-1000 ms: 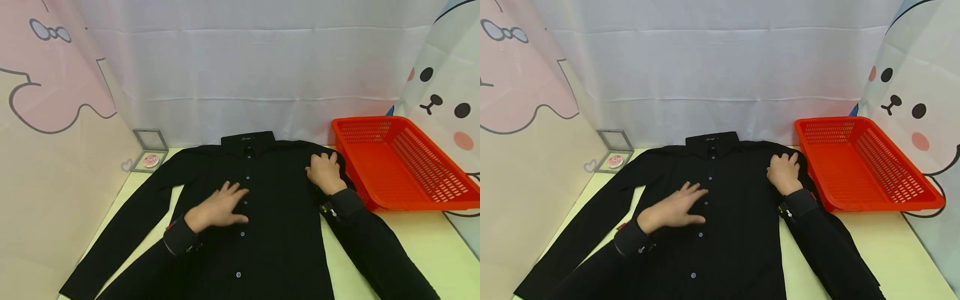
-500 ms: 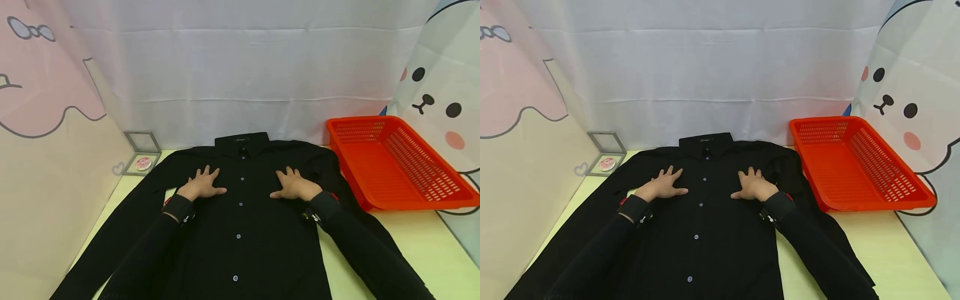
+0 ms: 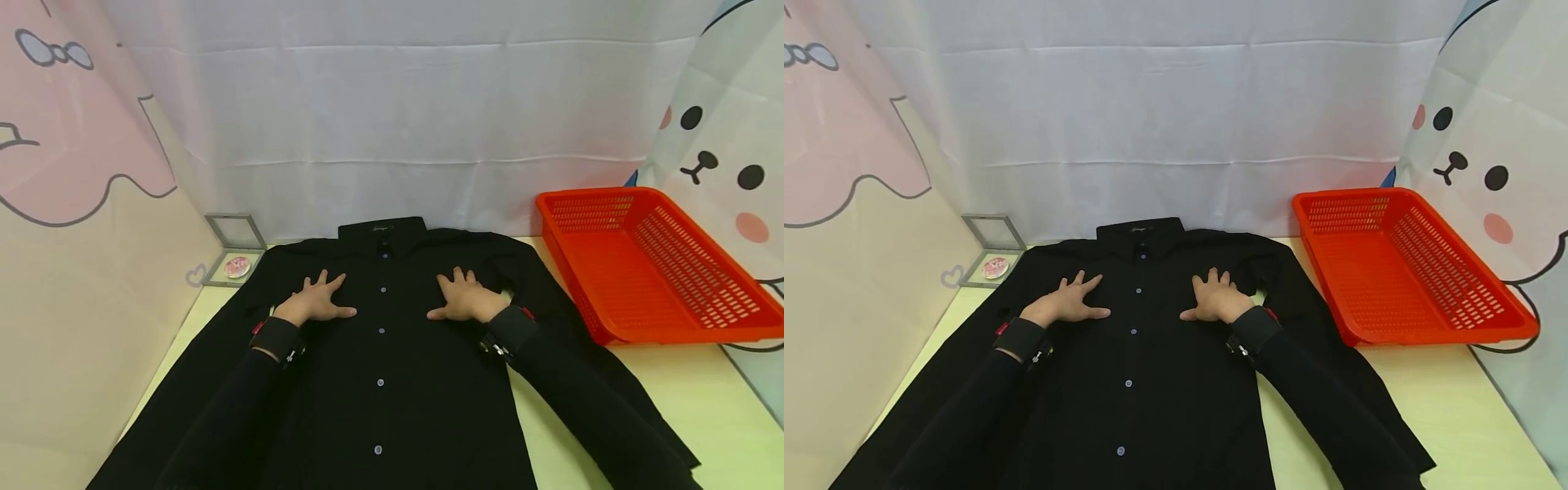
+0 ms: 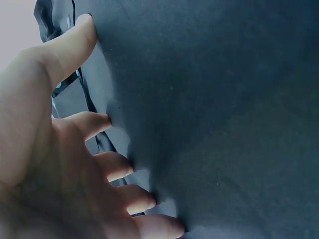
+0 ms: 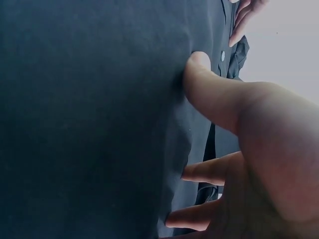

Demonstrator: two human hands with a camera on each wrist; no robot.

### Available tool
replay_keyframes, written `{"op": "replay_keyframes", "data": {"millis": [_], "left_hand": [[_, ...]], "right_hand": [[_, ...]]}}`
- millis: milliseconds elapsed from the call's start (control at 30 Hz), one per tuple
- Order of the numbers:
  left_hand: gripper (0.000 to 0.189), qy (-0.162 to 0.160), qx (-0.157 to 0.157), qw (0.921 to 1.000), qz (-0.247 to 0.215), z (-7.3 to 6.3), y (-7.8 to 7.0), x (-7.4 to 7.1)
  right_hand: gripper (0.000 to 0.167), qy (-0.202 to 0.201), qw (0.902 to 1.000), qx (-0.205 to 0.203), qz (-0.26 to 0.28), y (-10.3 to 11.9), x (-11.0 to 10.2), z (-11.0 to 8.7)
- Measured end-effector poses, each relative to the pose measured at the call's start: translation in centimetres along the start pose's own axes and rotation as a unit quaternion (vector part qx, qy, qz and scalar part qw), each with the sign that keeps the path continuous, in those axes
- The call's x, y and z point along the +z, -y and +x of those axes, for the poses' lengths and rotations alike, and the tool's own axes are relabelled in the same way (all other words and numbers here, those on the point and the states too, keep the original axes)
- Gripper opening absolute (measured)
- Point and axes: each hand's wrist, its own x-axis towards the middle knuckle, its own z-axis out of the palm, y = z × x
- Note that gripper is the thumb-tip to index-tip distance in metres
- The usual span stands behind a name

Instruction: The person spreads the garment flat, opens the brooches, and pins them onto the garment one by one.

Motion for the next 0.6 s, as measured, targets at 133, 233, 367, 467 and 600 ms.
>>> {"op": "replay_keyframes", "data": {"millis": [133,233,367,467,600], "left_hand": [[0.094,-0.001,-0.010,0.9999,-0.003,-0.1,0.7,-0.2],[0.091,-0.005,-0.013,0.9999,0.002,-0.3,0.7,-0.3],[0.081,-0.012,0.016,0.9995,0.025,-1.0,-0.9,0.3],[0.075,-0.008,0.063,0.9972,0.039,-2.0,-3.5,1.3],[0.077,0.027,0.136,0.9889,0.055,-3.8,-8.1,3.4]], "right_hand": [[0.093,0.002,1.0000,-0.003,0.006,0.5,0.3,0.4],[0.087,-0.009,0.9994,-0.022,0.025,0.4,0.1,0.5],[0.063,-0.097,0.9904,-0.044,0.088,-1.4,-1.5,-0.7],[0.042,-0.193,0.9742,-0.006,0.116,-3.7,-3.4,-1.9],[0.040,-0.195,0.9663,0.129,0.108,-6.9,-5.2,-3.0]]}}
